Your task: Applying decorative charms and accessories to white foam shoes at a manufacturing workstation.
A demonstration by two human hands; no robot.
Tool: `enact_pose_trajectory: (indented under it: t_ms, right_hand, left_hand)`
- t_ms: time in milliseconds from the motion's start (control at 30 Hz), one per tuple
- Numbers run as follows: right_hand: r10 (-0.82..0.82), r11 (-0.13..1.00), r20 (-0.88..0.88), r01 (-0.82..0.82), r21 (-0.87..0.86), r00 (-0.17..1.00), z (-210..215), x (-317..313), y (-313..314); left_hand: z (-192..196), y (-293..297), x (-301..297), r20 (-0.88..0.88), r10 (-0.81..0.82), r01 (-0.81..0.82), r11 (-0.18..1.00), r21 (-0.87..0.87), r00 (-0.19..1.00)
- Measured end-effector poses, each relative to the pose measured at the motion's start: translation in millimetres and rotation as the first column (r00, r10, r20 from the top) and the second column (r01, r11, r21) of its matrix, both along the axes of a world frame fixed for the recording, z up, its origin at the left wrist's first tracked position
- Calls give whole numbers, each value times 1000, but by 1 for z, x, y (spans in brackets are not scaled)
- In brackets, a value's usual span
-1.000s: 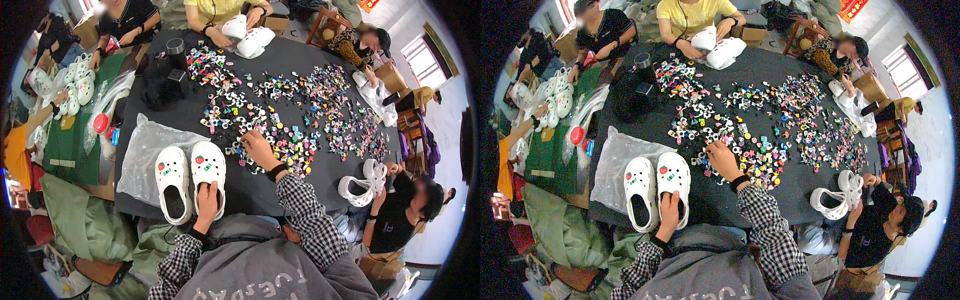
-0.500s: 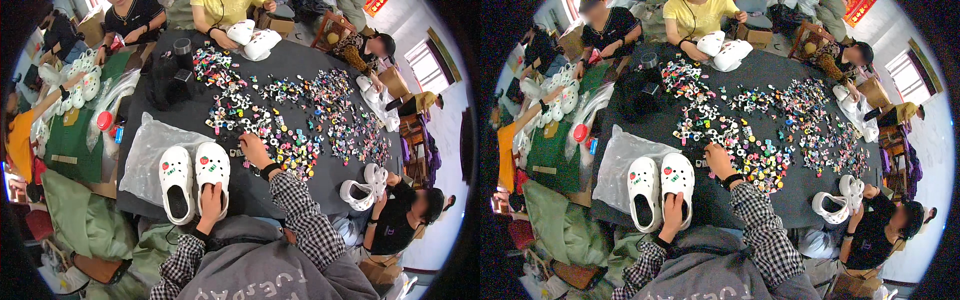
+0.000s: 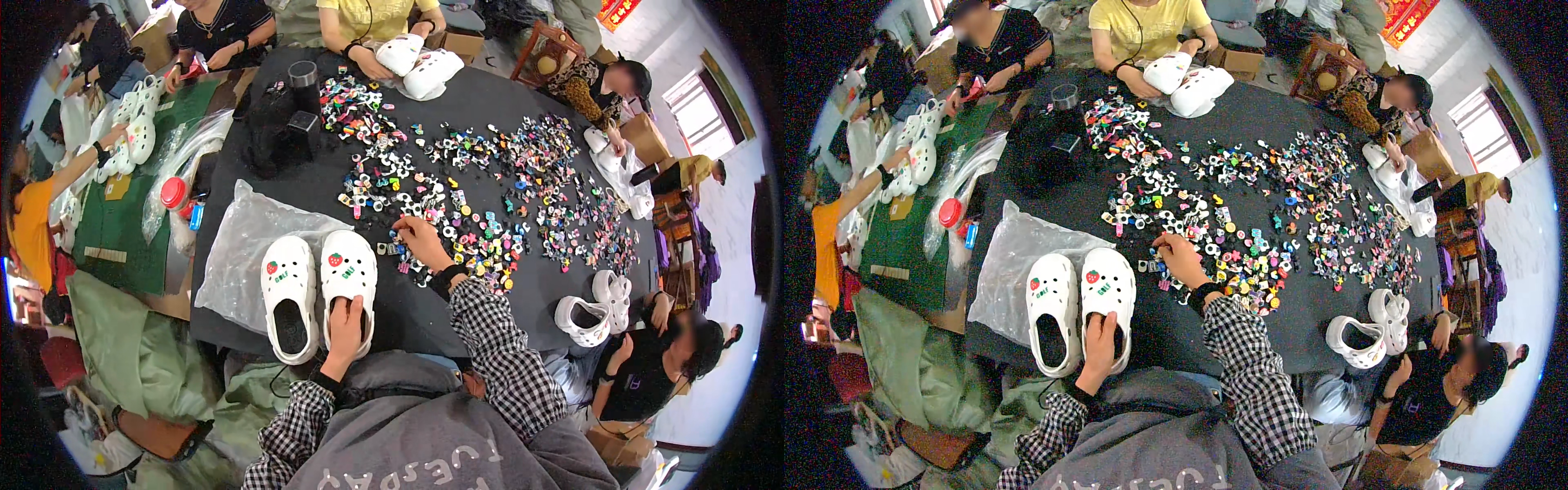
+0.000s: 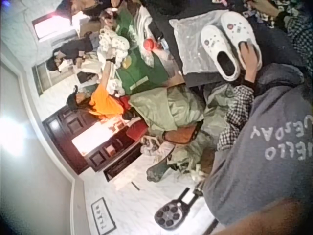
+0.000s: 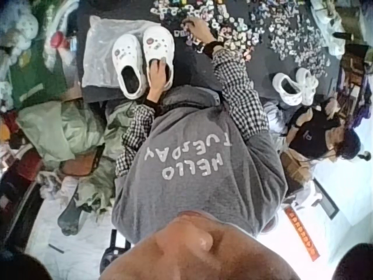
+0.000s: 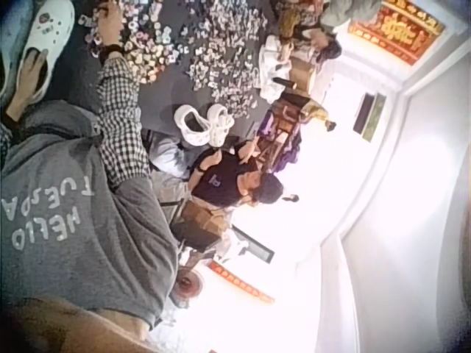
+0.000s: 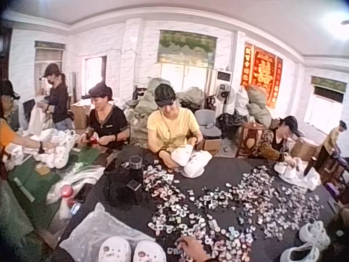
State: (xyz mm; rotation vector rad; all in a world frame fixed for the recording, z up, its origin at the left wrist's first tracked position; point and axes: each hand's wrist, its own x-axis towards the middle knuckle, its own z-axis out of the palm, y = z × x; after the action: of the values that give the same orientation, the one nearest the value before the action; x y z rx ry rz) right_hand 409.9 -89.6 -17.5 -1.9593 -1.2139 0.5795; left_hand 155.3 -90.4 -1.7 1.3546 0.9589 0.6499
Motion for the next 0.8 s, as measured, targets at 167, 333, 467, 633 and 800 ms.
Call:
enact_pose_trajectory:
  t_ms: [167,333,467,633,800]
  right_hand:
    - [-30,999,-147,25,-34,989,-4,2,1]
    - [-17,998,-217,31,59,976,-8,-4,9]
    - [47,998,-41,-48,-27,998,-4,-8,14]
    - [25,999,204,-31,28,979,-12,-6,14]
    - [-11,1000,201,6,27,980,-9,-7,12]
  left_hand:
    - [0,1,-1,-11,-21,21,999,-35,1000]
    - [1,1,0,-11,-21,21,999,-28,1000]
    - [1,1,-1,-23,-19,19,1000,-13,1000]
    - [2,1,0,-55,-27,28,1000,12,998]
    - [10,1,1,-29,3,-2,1000,17,1000]
